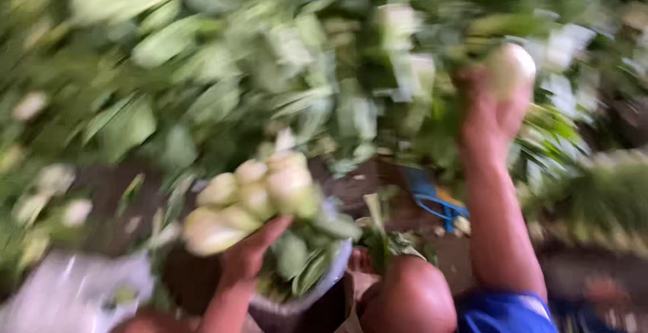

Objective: The person sits on the floor among large piles of leafy green vegetables, gathers individual bok choy heads into bunches held in one hand, and places the finished bunches into clear plastic bags, occasionally adjusting the contents and setting filled bags aside.

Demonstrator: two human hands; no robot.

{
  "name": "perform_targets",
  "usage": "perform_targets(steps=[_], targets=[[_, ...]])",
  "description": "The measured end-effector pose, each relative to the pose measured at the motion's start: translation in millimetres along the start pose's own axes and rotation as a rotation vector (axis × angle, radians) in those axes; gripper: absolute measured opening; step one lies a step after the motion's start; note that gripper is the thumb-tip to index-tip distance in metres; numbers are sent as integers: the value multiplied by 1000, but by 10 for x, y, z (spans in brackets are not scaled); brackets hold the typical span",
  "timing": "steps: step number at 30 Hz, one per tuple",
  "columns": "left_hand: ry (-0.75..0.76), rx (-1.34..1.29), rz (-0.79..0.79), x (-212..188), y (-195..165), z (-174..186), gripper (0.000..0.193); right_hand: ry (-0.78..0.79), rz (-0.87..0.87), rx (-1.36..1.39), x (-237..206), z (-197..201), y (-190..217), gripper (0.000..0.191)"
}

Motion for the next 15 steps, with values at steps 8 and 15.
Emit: perform_targets(steps=[8, 15], targets=[[117, 70, -132, 40, -280, -510, 56, 511, 183, -128, -1650, -1313, 295, 84], [-41, -74, -70, -320, -234, -690, 61, 1309, 60, -493, -1891, -1209, 25, 111]])
Point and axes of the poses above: each hand's wrist, its own x-axis towards the middle knuckle, its own z-axis out of the back of the hand, y = z × x, the point moved 6 cm from there along x, towards the middle knuckle, and after that the axes turned 10 degrees about -z, right-handed, at the moved point
